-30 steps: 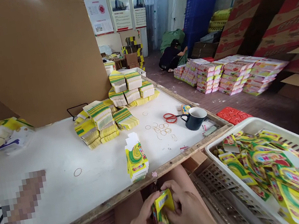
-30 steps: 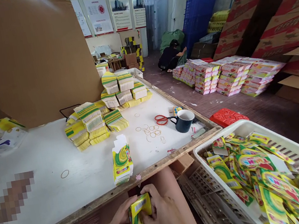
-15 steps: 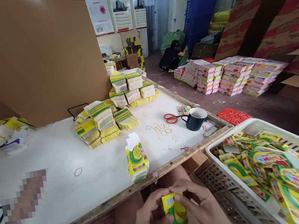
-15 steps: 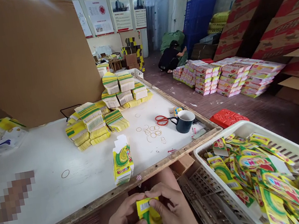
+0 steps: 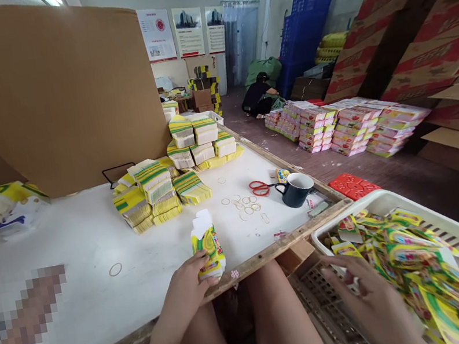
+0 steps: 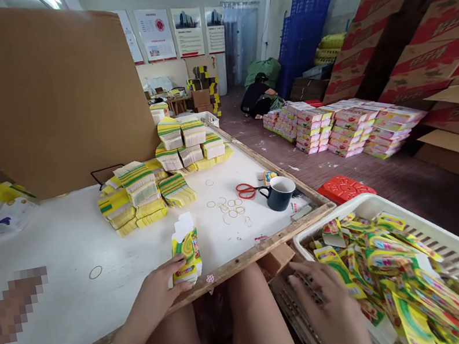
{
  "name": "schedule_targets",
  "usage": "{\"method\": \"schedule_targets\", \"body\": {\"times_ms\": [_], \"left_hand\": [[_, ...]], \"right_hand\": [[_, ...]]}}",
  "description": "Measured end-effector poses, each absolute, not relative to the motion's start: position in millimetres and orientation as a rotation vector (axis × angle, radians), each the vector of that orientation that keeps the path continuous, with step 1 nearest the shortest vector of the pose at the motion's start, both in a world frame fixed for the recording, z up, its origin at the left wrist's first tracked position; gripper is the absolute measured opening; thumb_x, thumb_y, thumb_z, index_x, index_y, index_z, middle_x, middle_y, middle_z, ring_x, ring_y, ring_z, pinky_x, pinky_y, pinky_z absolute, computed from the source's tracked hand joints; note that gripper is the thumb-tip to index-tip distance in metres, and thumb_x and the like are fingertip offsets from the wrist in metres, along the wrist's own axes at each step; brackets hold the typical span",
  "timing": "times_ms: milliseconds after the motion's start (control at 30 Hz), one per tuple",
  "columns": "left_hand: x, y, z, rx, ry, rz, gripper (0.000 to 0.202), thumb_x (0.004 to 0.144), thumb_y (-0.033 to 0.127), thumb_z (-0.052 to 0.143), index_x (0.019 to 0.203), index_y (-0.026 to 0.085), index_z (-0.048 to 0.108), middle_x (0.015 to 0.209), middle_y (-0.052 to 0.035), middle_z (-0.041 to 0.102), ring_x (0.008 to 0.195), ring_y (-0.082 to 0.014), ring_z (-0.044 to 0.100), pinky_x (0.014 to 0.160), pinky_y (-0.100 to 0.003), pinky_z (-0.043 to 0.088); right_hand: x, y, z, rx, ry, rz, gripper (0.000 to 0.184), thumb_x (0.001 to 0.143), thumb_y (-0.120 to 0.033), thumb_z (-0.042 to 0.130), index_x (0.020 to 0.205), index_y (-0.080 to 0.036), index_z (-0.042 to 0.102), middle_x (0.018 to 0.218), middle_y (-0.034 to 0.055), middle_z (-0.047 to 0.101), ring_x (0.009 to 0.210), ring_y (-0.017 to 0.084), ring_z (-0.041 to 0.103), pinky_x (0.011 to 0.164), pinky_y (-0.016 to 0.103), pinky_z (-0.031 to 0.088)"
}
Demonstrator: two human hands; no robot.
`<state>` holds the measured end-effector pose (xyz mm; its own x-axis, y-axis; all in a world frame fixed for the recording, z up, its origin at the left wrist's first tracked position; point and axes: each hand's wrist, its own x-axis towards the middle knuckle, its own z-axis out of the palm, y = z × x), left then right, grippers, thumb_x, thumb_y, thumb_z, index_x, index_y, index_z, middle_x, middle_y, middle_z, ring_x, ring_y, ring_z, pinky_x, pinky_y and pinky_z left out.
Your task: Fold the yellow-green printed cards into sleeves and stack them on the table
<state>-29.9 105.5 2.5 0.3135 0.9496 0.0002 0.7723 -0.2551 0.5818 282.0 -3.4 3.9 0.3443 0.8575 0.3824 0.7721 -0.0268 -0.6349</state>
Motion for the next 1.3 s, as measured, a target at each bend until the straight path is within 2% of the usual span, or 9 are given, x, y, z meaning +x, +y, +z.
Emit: {"method": "schedule_targets", "body": {"times_ms": [167, 233, 333, 467, 533, 667, 800, 1067, 1300], "left_hand": [[-37, 106, 17, 2.171, 1.470, 0.462, 0.023, 0.077, 0.022, 0.059, 0.091, 0.025, 0.076, 0.108, -0.0047, 0.074, 0.097, -0.0274, 0.070, 0.085, -0.039, 0.054], [-37, 100, 18, 2.213, 1.478, 0.521, 0.027, 0.083, 0.022, 0.050, 0.094, 0.023, 0.075, 0.103, -0.0049, 0.076, 0.095, -0.0253, 0.070, 0.085, -0.037, 0.055], [-32, 81, 13, 2.304, 1.493, 0.665, 0.035, 0.087, 0.019, 0.039, 0.101, 0.018, 0.072, 0.107, -0.0093, 0.074, 0.099, -0.0251, 0.068, 0.090, -0.040, 0.052], [-22, 50, 0, 2.570, 1.242, 0.997, 0.029, 0.085, 0.011, 0.049, 0.104, 0.019, 0.070, 0.102, -0.0077, 0.076, 0.095, -0.0203, 0.070, 0.089, -0.029, 0.054], [-18, 39, -3, 2.568, 1.100, 1.087, 0.032, 0.082, 0.007, 0.054, 0.106, 0.023, 0.069, 0.102, -0.0048, 0.075, 0.100, -0.0188, 0.068, 0.092, -0.026, 0.053], [-13, 34, 3, 1.971, 1.258, 1.431, 0.027, 0.080, 0.015, 0.060, 0.104, 0.026, 0.065, 0.121, -0.0064, 0.064, 0.119, -0.0247, 0.055, 0.101, -0.036, 0.046], [-10, 45, 12, 1.205, 1.185, 1.299, 0.031, 0.080, 0.032, 0.063, 0.108, 0.019, 0.062, 0.110, -0.0106, 0.069, 0.103, -0.0268, 0.064, 0.088, -0.039, 0.054], [5, 49, 4, 0.707, 0.908, 1.135, 0.033, 0.070, 0.042, 0.072, 0.091, 0.016, 0.073, 0.088, -0.0093, 0.076, 0.085, -0.0267, 0.070, 0.078, -0.040, 0.055], [6, 50, 3, 0.835, 0.929, 1.168, 0.028, 0.072, 0.038, 0.072, 0.090, 0.017, 0.075, 0.087, -0.0078, 0.077, 0.088, -0.0254, 0.068, 0.089, -0.039, 0.050]], "right_hand": [[217, 14, -6, -1.532, -1.417, 0.750, 0.031, 0.083, -0.044, 0.055, 0.093, -0.019, 0.071, 0.085, 0.0076, 0.072, 0.072, 0.020, 0.065, 0.063, 0.026, 0.052], [197, 23, -7, -1.467, -1.342, 0.886, 0.033, 0.084, -0.045, 0.054, 0.084, -0.018, 0.072, 0.076, 0.0068, 0.072, 0.068, 0.020, 0.064, 0.063, 0.026, 0.050], [171, 40, -8, -1.351, -1.152, 1.054, 0.041, 0.083, -0.051, 0.052, 0.073, -0.017, 0.070, 0.065, 0.0048, 0.068, 0.050, 0.014, 0.053, 0.050, 0.024, 0.043], [147, 62, -8, -1.185, -0.929, 1.299, 0.039, 0.072, -0.055, 0.065, 0.073, -0.016, 0.066, 0.056, 0.0008, 0.062, 0.042, 0.010, 0.043, 0.041, 0.021, 0.031], [142, 66, -6, -1.151, -0.894, 1.332, 0.040, 0.068, -0.055, 0.068, 0.072, -0.015, 0.065, 0.055, 0.0004, 0.062, 0.045, 0.011, 0.046, 0.043, 0.021, 0.031], [143, 60, -1, -1.052, -0.822, 1.326, 0.036, 0.066, -0.050, 0.073, 0.071, -0.015, 0.065, 0.062, 0.0030, 0.066, 0.058, 0.016, 0.057, 0.057, 0.026, 0.044], [145, 49, 1, -0.974, -0.795, 1.405, 0.033, 0.069, -0.047, 0.073, 0.075, -0.015, 0.066, 0.068, 0.0041, 0.068, 0.064, 0.016, 0.060, 0.065, 0.029, 0.048], [149, 43, 0, -0.947, -0.738, 1.474, 0.034, 0.067, -0.047, 0.075, 0.079, -0.016, 0.067, 0.076, 0.0047, 0.069, 0.072, 0.019, 0.063, 0.067, 0.030, 0.049], [148, 42, -1, -0.968, -0.701, 1.472, 0.034, 0.066, -0.047, 0.076, 0.078, -0.016, 0.068, 0.071, 0.0035, 0.069, 0.064, 0.018, 0.061, 0.063, 0.030, 0.048]]}}
